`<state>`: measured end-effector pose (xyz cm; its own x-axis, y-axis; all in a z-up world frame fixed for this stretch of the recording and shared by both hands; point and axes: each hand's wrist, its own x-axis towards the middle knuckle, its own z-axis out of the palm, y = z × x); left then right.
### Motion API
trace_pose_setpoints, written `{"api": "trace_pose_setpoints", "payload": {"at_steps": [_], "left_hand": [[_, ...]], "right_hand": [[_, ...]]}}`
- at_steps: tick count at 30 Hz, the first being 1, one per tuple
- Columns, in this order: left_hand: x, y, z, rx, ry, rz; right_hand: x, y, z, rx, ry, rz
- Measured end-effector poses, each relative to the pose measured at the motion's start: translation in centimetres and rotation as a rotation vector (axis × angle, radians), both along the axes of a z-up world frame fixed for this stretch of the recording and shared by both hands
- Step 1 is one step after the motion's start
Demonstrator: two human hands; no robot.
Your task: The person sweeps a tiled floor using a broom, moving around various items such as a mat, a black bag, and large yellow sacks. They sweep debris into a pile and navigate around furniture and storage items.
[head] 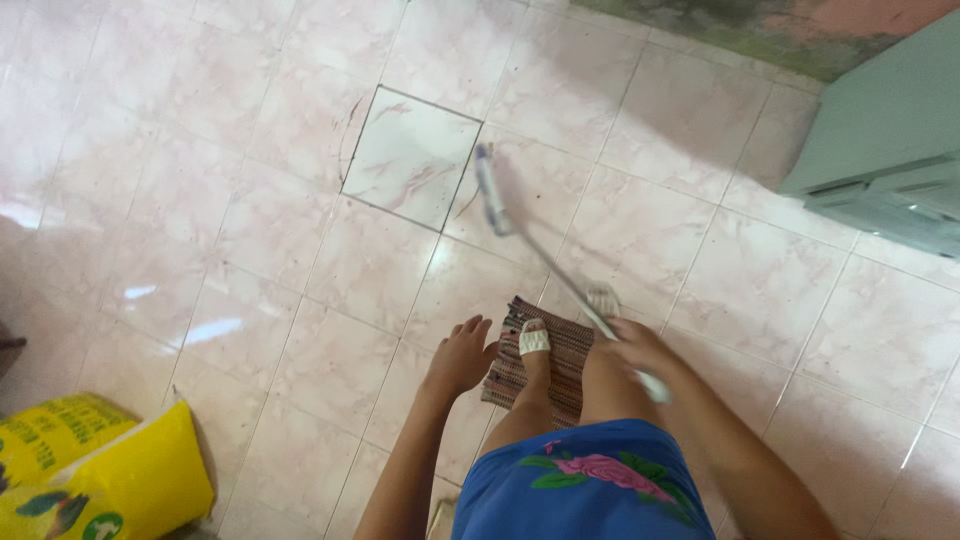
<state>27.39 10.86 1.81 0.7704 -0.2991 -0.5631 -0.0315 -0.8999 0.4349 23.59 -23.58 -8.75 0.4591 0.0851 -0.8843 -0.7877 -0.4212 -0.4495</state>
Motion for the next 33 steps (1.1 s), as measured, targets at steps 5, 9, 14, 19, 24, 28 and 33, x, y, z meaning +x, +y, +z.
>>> {"api": "trace_pose_setpoints", "payload": {"at_steps": [5, 9, 14, 19, 24, 28, 33], "left_hand": [[2.9, -2.0, -0.7, -0.002, 0.023, 0.022], [6.1, -4.7, -0.3, 0.029, 0.018, 0.088], [10.5, -10.0, 1.2, -0.009, -0.014, 0.165], [14.1, -15.1, 2.0, -0.011, 0.01, 0.221], [16.7, -19.3, 0.2, 0.04, 0.083, 0.185], [17.5, -20.9, -1.4, -0.055, 0.006, 0.113], [21.6, -22.2, -1.1, -0.043, 0.02, 0.047]], "right_hand": [[-2.2, -16.2, 5.9, -0.193, 0.104, -0.279], [1.5, -28.2, 6.3, -0.404, 0.155, -0.211], [8.7, -33.6, 1.0, -0.465, 0.244, -0.151], [11.2, -23.3, -3.1, -0.328, 0.155, 0.075], [16.0, -11.2, 0.3, -0.057, 0.098, 0.138], [18.2, -17.7, 3.4, 0.074, 0.186, -0.115], [16.4, -28.5, 10.4, -0.02, 0.232, -0.377]]}}
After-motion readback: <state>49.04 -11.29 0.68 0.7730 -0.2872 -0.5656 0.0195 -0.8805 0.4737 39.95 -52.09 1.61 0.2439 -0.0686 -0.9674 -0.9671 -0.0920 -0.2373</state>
